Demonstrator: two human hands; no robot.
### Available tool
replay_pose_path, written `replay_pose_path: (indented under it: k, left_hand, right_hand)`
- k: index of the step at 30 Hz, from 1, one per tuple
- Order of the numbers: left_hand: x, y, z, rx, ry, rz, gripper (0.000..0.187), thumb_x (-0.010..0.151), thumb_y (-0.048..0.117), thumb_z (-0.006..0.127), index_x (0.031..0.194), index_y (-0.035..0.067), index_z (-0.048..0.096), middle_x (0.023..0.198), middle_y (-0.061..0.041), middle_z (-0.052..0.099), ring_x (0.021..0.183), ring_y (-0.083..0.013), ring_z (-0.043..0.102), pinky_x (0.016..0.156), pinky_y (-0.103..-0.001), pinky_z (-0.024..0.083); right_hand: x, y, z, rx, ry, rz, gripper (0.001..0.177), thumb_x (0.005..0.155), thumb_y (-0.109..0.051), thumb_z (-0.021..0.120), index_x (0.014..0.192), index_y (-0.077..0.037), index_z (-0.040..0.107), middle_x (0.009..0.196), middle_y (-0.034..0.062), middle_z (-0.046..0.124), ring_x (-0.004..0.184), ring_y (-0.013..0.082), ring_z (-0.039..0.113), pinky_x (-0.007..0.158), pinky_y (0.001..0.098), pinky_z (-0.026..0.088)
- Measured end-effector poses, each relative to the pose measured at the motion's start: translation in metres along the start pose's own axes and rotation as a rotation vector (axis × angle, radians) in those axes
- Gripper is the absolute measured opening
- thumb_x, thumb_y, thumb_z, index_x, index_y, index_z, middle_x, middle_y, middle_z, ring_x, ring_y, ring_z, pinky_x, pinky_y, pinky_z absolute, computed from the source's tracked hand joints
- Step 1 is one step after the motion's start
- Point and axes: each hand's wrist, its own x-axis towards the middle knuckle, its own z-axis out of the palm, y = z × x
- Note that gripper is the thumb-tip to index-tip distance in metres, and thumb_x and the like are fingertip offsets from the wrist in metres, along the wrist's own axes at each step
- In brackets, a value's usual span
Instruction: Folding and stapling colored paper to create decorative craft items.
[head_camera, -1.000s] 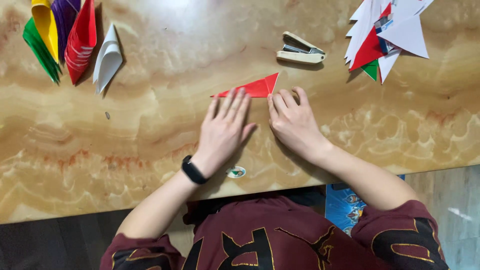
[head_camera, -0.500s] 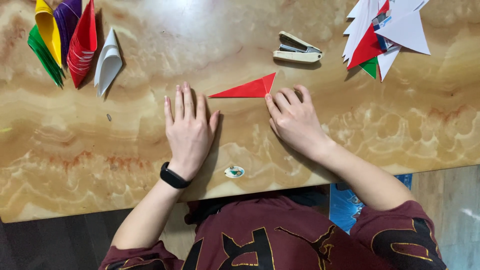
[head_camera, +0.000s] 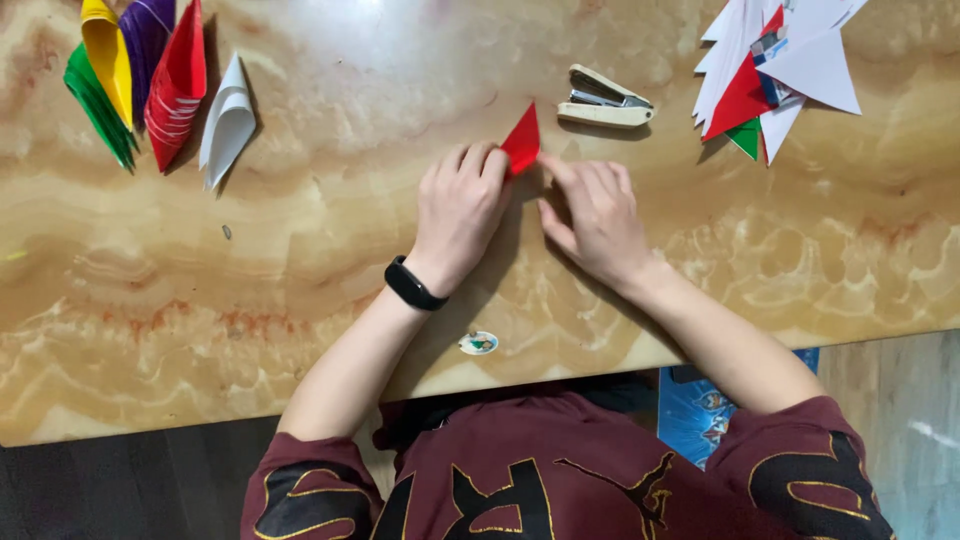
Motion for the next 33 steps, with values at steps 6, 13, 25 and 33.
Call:
replay_pose_path:
  k: [6,13,25,33]
  left_hand:
    - [0.05,0.015,-0.046,-0.264,0.163,-0.145,0.026,0.087,0.018,0.077,0.106,0.016,0.06,0.093,0.002,0.063,0.074,-0.0202,0.069,0.061,-0.035,0.054]
    - [0.086,0.009,-0.091,-0.87,0.291,-0.368,0.024,0.1,0.008,0.062,0.122,0.004,0.069,0.095,-0.01,0.082,0.066,-0.0096,0.071,0.058,-0.023,0.06]
    - [0.082,0.007,-0.079,-1.047,0.402,-0.527,0.019,0.094,0.0,0.07,0.11,0.003,0.061,0.101,-0.012,0.078,0.089,-0.0167,0.079,0.075,-0.025,0.064]
    - [0.08,0.011,-0.089,-1.248,0.455,-0.511,0.017,0.095,-0.002,0.07,0.098,0.0,0.054,0.108,-0.01,0.064,0.086,-0.0142,0.064,0.075,-0.025,0.059]
  right_hand:
    - [0.075,-0.024,-0.045,0.512,0.056,0.197,0.036,0.107,-0.011,0.059,0.139,0.003,0.053,0.118,0.0212,0.066,0.098,0.0342,0.065,0.084,0.0435,0.051]
    - [0.144,-0.044,-0.065,0.539,0.419,0.258,0.016,0.108,-0.007,0.06,0.112,0.007,0.067,0.095,0.0103,0.07,0.075,0.0136,0.056,0.067,0.0257,0.048]
    - [0.134,-0.037,-0.037,1.184,0.405,0.515,0.023,0.101,-0.002,0.066,0.118,-0.004,0.051,0.101,0.0049,0.059,0.08,0.0093,0.056,0.065,0.0223,0.051]
    - [0.133,-0.054,-0.04,1.162,0.471,0.429,0.019,0.103,-0.006,0.064,0.119,-0.005,0.053,0.109,0.0034,0.057,0.099,0.0105,0.055,0.093,0.0247,0.048]
